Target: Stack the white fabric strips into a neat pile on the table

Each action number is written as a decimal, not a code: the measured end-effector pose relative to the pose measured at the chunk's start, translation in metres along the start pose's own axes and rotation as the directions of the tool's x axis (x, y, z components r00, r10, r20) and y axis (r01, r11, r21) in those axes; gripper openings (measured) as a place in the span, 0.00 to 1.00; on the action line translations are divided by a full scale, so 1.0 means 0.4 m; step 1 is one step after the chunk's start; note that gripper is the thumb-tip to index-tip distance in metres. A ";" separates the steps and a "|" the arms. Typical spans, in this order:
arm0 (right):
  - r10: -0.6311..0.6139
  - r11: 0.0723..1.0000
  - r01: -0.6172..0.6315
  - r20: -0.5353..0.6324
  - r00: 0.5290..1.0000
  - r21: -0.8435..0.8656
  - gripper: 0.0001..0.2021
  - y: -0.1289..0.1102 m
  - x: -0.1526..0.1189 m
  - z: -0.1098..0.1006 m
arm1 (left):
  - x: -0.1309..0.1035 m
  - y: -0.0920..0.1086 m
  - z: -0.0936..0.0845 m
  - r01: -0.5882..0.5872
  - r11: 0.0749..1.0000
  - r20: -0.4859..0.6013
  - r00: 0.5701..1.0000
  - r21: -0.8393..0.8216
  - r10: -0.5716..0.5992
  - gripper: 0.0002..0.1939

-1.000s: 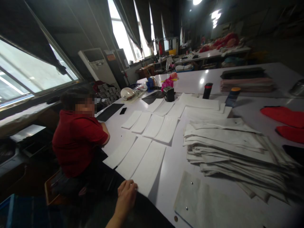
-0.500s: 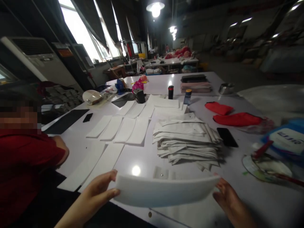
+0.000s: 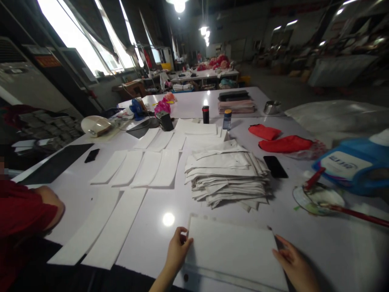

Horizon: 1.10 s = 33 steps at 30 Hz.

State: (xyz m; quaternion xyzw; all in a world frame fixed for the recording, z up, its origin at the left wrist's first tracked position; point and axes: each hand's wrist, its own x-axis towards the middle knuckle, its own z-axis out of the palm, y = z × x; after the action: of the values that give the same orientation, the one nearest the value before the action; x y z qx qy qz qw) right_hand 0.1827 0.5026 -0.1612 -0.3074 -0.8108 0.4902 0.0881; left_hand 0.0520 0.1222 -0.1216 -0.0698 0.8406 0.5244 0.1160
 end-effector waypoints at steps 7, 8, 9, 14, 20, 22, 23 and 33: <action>0.055 0.996 -0.062 0.098 0.994 0.065 0.26 0.032 0.014 0.024 | 0.019 -0.015 0.014 -0.058 0.989 0.054 0.997 0.134 0.051 0.09; 0.053 0.997 -0.059 0.097 0.994 0.058 0.25 0.034 0.014 0.026 | 0.021 -0.017 0.015 -0.056 0.990 0.055 0.997 0.133 0.049 0.09; 0.051 0.997 -0.056 0.095 0.994 0.053 0.24 0.036 0.015 0.028 | 0.022 -0.019 0.016 -0.051 0.990 0.053 0.998 0.130 0.045 0.09; 0.033 0.999 -0.036 0.075 0.997 0.040 0.22 0.045 0.018 0.035 | 0.028 -0.025 0.016 -0.025 0.996 0.060 0.998 0.087 0.020 0.12; 0.006 0.999 -0.009 0.077 0.997 0.034 0.21 0.056 0.023 0.040 | 0.036 -0.032 0.013 0.012 1.000 0.075 0.997 0.018 -0.013 0.14; 0.001 0.999 -0.004 0.088 0.996 0.034 0.22 0.062 0.025 0.042 | 0.038 -0.034 0.013 0.015 1.000 0.078 0.997 -0.001 -0.015 0.13; -0.001 0.999 -0.002 0.092 0.996 0.032 0.22 0.065 0.026 0.042 | 0.038 -0.036 0.013 0.017 1.000 0.077 0.997 -0.010 -0.016 0.13; -0.031 0.998 0.036 0.091 0.995 -0.057 0.22 0.075 0.026 0.047 | 0.039 -0.052 0.016 -0.072 0.993 0.074 0.995 0.095 0.065 0.08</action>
State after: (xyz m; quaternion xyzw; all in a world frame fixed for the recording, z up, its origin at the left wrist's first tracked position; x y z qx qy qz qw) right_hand 0.1785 0.5048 -0.1976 -0.2736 -0.8330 0.4782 0.0507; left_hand 0.0425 0.1187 -0.1466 -0.0167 0.8624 0.4886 0.1310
